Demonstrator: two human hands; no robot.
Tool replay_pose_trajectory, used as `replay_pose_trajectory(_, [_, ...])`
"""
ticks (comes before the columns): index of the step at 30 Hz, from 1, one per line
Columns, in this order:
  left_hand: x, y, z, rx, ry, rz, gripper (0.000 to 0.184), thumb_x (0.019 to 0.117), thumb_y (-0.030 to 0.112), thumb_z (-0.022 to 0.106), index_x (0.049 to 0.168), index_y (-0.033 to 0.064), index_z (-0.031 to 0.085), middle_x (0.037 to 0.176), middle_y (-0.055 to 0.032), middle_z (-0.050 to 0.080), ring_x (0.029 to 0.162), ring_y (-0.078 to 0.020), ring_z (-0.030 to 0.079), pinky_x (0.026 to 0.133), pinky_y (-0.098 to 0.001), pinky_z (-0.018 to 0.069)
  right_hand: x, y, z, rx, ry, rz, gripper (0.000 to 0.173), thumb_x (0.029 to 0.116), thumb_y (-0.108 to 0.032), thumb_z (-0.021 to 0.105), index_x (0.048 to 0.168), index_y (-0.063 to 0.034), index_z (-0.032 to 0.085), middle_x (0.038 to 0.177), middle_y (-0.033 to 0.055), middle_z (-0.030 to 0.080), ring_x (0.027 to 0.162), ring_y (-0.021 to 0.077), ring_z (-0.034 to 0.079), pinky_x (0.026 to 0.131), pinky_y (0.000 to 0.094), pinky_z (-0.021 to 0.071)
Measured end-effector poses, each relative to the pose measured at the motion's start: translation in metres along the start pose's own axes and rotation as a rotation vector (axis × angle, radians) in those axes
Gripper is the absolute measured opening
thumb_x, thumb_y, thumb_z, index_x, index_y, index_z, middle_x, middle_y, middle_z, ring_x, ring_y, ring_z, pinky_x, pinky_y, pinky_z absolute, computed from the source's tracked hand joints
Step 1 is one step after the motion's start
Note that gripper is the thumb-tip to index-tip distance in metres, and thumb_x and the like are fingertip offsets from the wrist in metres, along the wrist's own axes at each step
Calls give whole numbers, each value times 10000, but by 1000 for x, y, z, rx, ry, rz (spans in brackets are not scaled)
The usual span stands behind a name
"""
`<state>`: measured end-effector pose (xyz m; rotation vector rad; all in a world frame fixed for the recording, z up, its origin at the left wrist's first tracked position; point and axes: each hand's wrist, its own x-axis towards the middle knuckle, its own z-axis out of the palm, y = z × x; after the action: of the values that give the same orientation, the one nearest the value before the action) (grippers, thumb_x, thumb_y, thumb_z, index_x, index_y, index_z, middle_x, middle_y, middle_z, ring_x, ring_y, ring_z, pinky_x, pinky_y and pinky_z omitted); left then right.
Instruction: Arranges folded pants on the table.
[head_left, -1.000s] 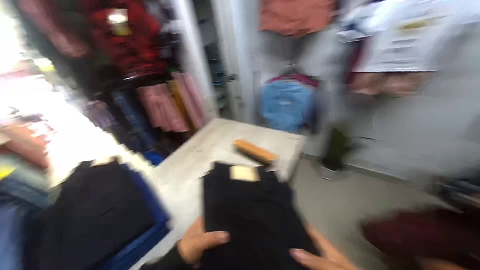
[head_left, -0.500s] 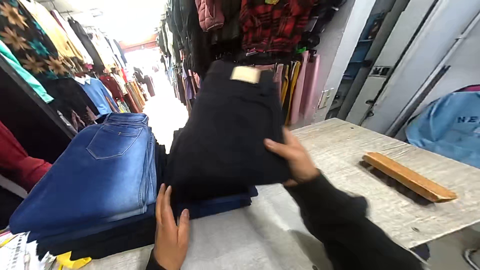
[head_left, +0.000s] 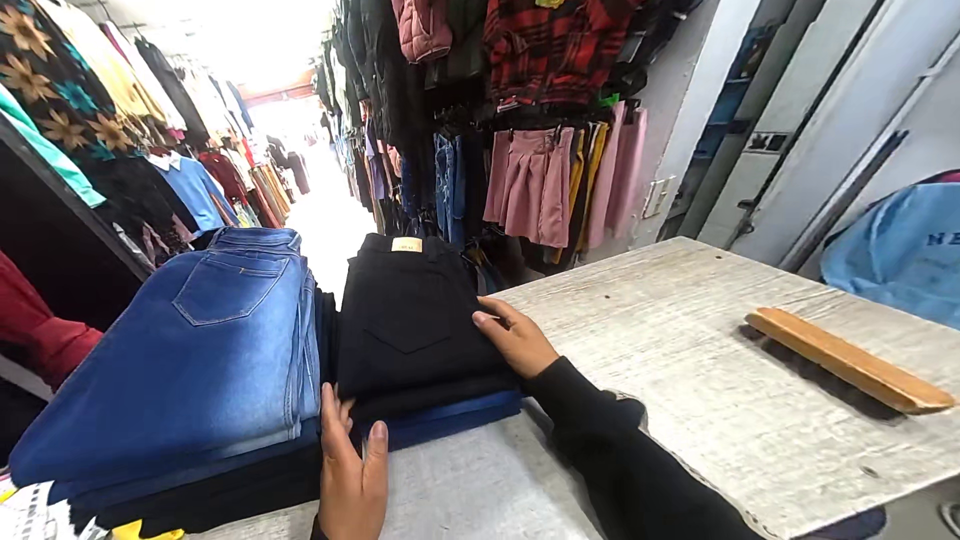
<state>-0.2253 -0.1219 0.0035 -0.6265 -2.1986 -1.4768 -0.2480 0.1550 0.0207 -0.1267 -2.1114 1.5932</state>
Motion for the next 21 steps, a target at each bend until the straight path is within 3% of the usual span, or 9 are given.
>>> replay_pose_trajectory(3, [5, -1, 1, -194, -44, -47, 633, 987, 203, 453, 1454, -205, 329, 1353, -305, 556, 1221, -161, 612, 1019, -255, 501, -5, 12, -19, 21, 95, -6, 363, 1045, -282, 524, 1309, -72, 657, 1306, 125, 652, 1196, 216, 624, 1031, 471, 493])
replay_pose_trajectory(4, [4, -1, 4, -186, -29, -41, 628, 974, 211, 478, 1445, -190, 373, 1410, -315, 516, 1291, -196, 566, 1065, -286, 469, -8, 15, -25, 36, 115, 20, 367, 1053, -290, 511, 1302, -64, 657, 1324, 128, 639, 1218, 226, 612, 1037, 477, 491])
replay_pose_trajectory(6, [3, -4, 12, -100, 16, 11, 710, 982, 330, 511, 1460, -180, 384, 1545, -387, 330, 1477, -378, 356, 1199, -437, 321, -15, 21, -33, 42, 101, 73, 408, 1071, -324, 474, 1337, -54, 627, 1374, 134, 616, 1266, 244, 583, 1052, 497, 471])
replay_pose_trajectory(7, [4, -4, 17, -106, 24, -26, 766, 990, 386, 496, 1496, -166, 335, 1586, -385, 253, 1515, -404, 277, 1228, -464, 266, -20, 24, -34, 26, 82, 73, 429, 1075, -333, 452, 1354, -51, 616, 1375, 135, 621, 1265, 243, 588, 1057, 495, 464])
replay_pose_trajectory(9, [7, -1, 25, -230, -19, -240, 810, 989, 394, 471, 1571, -102, 202, 1637, -311, 204, 1542, -325, 236, 1254, -418, 232, -33, 23, -29, -34, 33, 53, 450, 1077, -339, 423, 1372, -53, 607, 1337, 128, 647, 1235, 212, 613, 1070, 475, 469])
replay_pose_trajectory(11, [7, 1, 33, -320, -39, -373, 744, 1008, 303, 475, 1567, -103, 200, 1621, -305, 250, 1524, -297, 283, 1244, -377, 254, -45, 18, -26, -67, 18, 76, 438, 1049, -342, 505, 1346, -45, 629, 1298, 144, 663, 1206, 236, 626, 1049, 513, 466])
replay_pose_trajectory(14, [1, 1, 33, -303, -52, -349, 683, 997, 274, 481, 1510, -141, 307, 1556, -332, 346, 1481, -282, 361, 1215, -344, 301, -55, 35, -29, -41, 40, 94, 421, 952, -367, 640, 1272, -95, 662, 1152, 84, 717, 1062, 185, 687, 931, 444, 559])
replay_pose_trajectory(17, [-12, 2, 28, -298, -46, -263, 708, 956, 294, 550, 1459, -166, 359, 1469, -320, 456, 1390, -189, 471, 1147, -263, 377, -88, 38, -33, -1, 54, 116, 612, 817, -358, 745, 1339, -80, 591, 1207, 84, 698, 1090, 188, 683, 916, 404, 583])
replay_pose_trajectory(21, [-19, 4, 26, -435, -1, -55, 921, 893, 280, 714, 1504, -197, 216, 1555, -344, 329, 1442, -114, 401, 1154, -213, 350, -130, 30, -40, 124, 77, 86, 883, 750, -335, 826, 1508, -89, 444, 1343, 113, 643, 1105, 225, 700, 875, 386, 625])
